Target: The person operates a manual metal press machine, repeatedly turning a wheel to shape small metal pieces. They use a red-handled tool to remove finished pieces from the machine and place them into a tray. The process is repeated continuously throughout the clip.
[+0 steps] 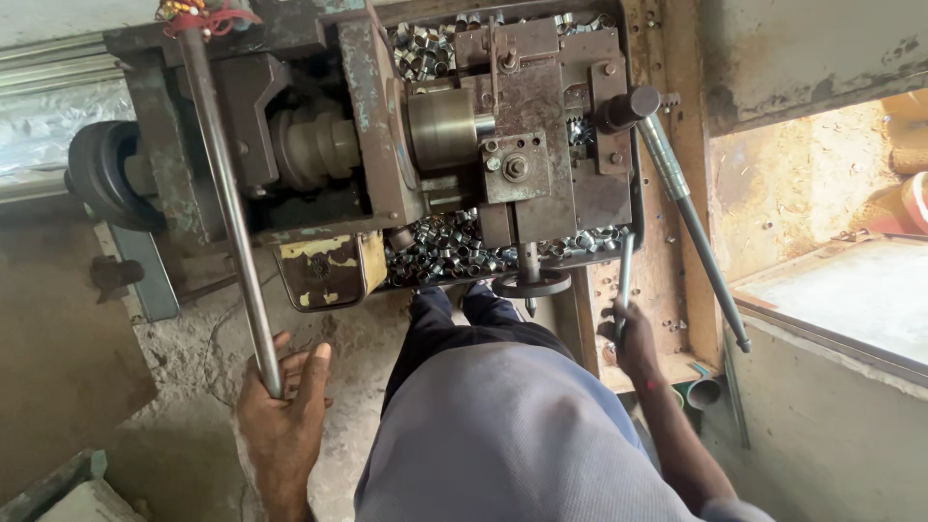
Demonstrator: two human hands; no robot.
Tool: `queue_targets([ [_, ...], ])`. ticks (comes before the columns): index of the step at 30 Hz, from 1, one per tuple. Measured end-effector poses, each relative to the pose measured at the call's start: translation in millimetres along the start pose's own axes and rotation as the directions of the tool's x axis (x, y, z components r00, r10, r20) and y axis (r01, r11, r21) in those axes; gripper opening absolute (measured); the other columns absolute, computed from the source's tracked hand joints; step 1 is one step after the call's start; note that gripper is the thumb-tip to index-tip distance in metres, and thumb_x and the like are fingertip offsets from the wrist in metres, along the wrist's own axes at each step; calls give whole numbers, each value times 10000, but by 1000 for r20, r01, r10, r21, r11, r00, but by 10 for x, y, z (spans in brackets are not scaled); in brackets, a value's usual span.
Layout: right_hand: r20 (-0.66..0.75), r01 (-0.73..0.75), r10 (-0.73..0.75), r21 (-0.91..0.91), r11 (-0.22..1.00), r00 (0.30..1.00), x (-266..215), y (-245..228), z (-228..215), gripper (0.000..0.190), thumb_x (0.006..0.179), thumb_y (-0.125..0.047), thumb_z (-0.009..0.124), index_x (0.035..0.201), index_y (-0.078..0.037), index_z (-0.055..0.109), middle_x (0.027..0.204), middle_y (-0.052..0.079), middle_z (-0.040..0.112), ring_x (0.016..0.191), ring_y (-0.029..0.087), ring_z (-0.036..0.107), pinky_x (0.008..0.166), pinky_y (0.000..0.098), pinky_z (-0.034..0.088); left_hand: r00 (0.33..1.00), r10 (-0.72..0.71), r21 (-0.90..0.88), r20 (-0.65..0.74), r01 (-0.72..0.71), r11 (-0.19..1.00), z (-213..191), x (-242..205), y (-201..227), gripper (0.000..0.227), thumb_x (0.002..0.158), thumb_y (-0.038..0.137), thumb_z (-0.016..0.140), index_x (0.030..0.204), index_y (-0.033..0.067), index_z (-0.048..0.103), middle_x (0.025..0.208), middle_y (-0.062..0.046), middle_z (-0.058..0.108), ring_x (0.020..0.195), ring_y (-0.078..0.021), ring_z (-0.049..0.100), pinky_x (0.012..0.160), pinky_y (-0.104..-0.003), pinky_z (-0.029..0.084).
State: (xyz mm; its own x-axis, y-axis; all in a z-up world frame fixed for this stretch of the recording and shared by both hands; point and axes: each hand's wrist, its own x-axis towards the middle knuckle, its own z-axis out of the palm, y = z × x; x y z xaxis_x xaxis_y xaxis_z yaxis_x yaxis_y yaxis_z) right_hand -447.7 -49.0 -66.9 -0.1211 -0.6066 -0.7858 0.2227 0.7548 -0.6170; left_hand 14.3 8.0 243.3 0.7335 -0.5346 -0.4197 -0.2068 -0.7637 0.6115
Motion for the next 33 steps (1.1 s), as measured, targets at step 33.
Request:
queue_targets([
  [33, 972, 525, 151, 35, -850, 180, 727, -3541, 2550, 500, 1134, -484, 279, 883, -112, 500, 577, 9, 406, 424, 100, 295, 365, 293, 331, 921, 197, -232, -336, -283, 930, 98, -140, -39, 309, 998, 47, 700, 1259, -103, 634, 969, -200, 739, 774, -166, 729, 632, -215, 567],
])
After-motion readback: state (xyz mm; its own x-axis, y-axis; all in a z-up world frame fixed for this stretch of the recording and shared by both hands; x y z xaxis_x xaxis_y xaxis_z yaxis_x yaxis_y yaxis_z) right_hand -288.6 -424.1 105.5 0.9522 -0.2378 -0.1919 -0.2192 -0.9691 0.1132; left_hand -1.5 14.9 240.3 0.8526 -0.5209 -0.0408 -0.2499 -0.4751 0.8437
